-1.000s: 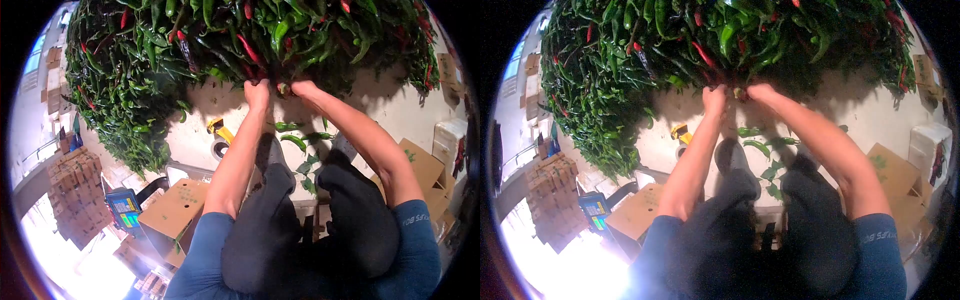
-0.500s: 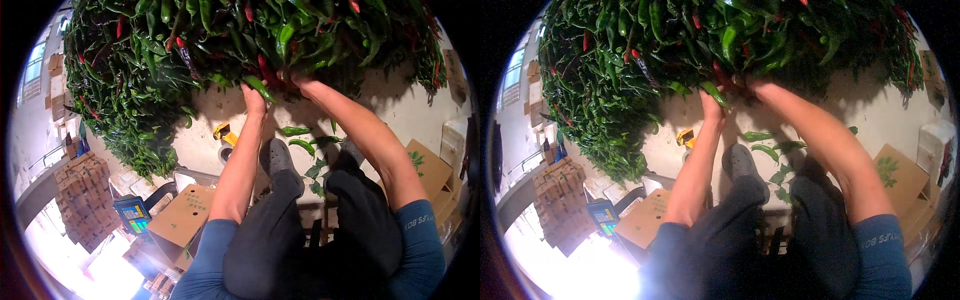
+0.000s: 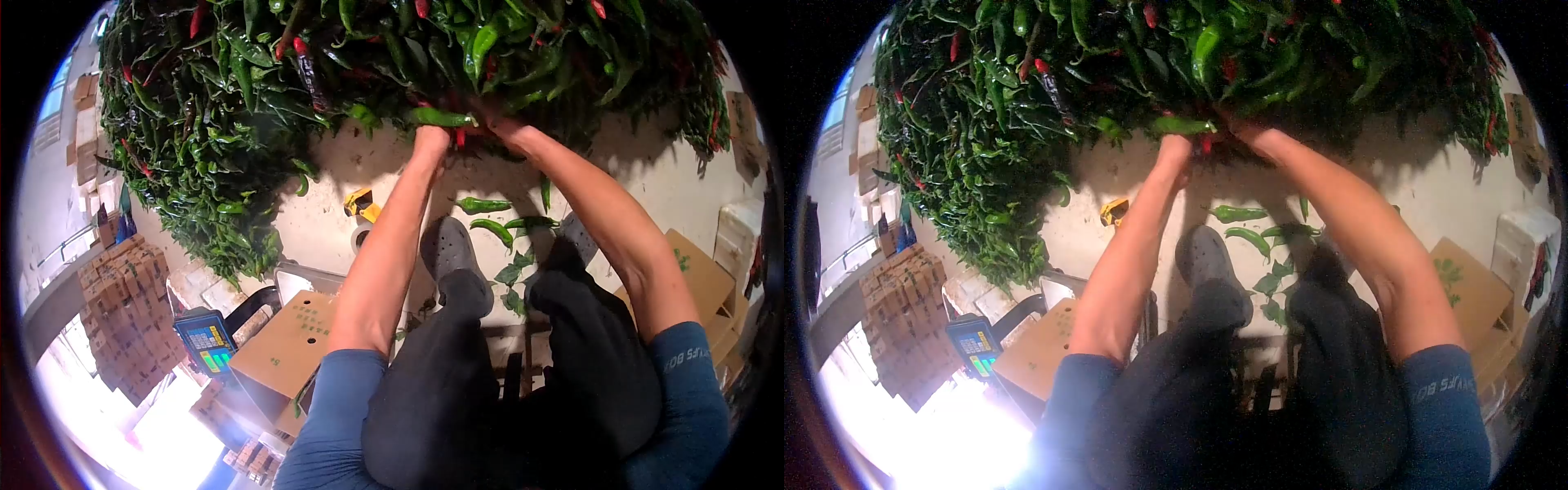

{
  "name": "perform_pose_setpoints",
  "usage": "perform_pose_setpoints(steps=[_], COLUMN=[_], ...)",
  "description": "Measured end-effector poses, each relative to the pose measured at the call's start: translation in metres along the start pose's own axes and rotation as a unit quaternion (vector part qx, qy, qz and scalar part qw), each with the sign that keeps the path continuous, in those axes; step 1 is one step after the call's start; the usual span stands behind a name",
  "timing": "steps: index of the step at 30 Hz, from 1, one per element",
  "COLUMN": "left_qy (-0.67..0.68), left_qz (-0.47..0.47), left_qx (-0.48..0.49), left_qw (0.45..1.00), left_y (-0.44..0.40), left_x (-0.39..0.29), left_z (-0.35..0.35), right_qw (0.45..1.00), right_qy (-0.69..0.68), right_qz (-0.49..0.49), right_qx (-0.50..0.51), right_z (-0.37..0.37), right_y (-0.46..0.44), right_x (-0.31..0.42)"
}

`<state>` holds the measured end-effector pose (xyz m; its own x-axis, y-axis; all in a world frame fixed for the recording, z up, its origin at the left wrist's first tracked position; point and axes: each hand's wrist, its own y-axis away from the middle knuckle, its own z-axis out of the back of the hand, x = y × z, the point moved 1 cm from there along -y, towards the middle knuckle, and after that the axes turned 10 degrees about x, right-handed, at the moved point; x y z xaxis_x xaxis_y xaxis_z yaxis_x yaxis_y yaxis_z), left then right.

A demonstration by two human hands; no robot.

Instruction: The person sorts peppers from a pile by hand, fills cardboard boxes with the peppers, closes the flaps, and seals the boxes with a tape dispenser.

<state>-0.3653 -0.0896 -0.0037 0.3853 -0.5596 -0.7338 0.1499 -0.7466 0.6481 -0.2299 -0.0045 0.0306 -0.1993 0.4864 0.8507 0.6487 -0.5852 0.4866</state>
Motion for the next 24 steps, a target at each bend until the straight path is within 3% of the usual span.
perform_pose_setpoints(steps=[3, 4, 5, 7, 11, 16, 20, 21, 24], left_qy=[0.141, 0.092, 0.111, 0.202, 0.237, 0.286, 0.284, 0.273, 0.168], left_qz=[-0.038, 0.075, 0.01, 0.023, 0.096, 0.16, 0.167, 0.172, 0.176], left_qx=[0.019, 0.007, 0.054, 0.078, 0.168, 0.177, 0.178, 0.172, 0.132], left_qw=[0.989, 0.993, 0.992, 0.976, 0.952, 0.928, 0.927, 0.931, 0.961], left_y=[0.042, 0.067, 0.078, 0.122, 0.164, 0.164, 0.157, 0.157, 0.162], left_x=[0.014, 0.012, 0.036, 0.06, 0.083, 0.088, 0.089, 0.09, 0.075], left_z=[-0.032, -0.039, -0.038, -0.047, -0.041, -0.026, -0.025, -0.023, -0.024], right_qw=[0.995, 0.979, 0.951, 0.941, 0.964, 0.974, 0.98, 0.977, 0.953], right_qy=[0.066, 0.146, 0.223, 0.212, 0.006, 0.106, 0.142, 0.148, 0.195], right_qz=[-0.072, -0.13, -0.191, -0.228, -0.21, -0.195, -0.13, -0.151, -0.197], right_qx=[0.037, 0.065, 0.095, 0.129, 0.164, 0.044, 0.05, 0.037, 0.125], right_z=[0.019, 0.027, 0.032, 0.035, 0.043, 0.075, 0.079, 0.073, 0.085], right_y=[0.027, 0.04, 0.056, 0.089, 0.164, 0.203, 0.199, 0.201, 0.204], right_x=[-0.005, -0.012, -0.021, -0.042, -0.067, -0.107, -0.115, -0.092, -0.093])
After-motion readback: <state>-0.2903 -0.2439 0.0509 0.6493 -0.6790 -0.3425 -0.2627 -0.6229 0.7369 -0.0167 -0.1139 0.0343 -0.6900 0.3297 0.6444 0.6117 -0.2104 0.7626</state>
